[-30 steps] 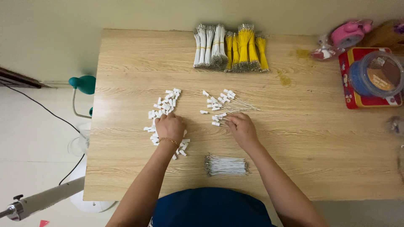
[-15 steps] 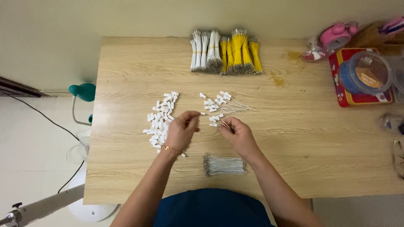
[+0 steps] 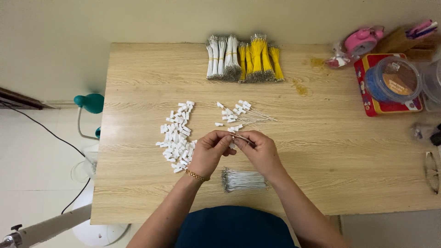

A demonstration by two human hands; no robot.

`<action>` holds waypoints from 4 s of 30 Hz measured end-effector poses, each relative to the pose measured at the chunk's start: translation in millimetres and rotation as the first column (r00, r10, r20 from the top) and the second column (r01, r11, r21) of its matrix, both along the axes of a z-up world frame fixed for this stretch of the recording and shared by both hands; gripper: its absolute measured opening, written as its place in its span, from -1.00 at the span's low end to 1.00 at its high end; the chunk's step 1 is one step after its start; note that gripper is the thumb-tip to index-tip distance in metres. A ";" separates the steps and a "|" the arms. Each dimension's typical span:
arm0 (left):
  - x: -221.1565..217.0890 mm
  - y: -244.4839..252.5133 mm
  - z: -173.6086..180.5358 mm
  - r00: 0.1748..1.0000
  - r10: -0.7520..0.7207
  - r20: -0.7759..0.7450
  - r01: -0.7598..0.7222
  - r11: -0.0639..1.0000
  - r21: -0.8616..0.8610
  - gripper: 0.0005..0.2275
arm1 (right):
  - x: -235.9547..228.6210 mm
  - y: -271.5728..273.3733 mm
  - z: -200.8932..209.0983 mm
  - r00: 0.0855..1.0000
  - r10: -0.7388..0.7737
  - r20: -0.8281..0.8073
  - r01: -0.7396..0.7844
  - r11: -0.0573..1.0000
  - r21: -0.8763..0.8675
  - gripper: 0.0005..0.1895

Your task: Manually attaching plastic connectors to the ends of small electrical wires at a workbench.

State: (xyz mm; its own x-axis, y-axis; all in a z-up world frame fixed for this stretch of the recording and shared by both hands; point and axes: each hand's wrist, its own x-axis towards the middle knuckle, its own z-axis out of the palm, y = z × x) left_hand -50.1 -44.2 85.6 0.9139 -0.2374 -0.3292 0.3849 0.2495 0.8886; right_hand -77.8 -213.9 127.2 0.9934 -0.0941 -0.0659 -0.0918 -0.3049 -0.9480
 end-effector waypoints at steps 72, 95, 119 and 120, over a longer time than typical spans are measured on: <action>39.2 67.3 -90.4 0.955 -0.224 0.195 -0.091 0.405 0.910 -0.83 | 27.7 -22.2 -120.1 0.979 0.190 -0.079 -0.206 0.910 -0.359 -0.78; 23.6 51.2 -71.5 0.914 -0.375 0.151 -0.089 0.179 0.980 -0.82 | 4.3 1.6 -24.5 0.997 0.018 -0.076 -0.008 0.992 0.127 -0.86; -0.1 8.4 10.6 0.907 0.113 -0.405 -0.281 0.879 -0.385 -0.78 | -8.8 8.5 4.9 0.990 -0.049 0.131 0.046 0.999 0.019 -0.88; -0.2 8.4 9.9 0.904 0.109 -0.414 -0.285 0.875 -0.391 -0.78 | -8.3 8.4 2.6 0.989 -0.050 0.138 0.051 0.999 -0.004 -0.86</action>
State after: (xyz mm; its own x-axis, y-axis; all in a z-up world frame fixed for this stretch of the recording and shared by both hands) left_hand -50.3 -35.9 95.4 0.7884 -0.2631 -0.5561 0.5607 0.6793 0.4735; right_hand -86.0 -205.6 129.8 0.9869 -0.1441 0.0718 0.0238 -0.3104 -0.9503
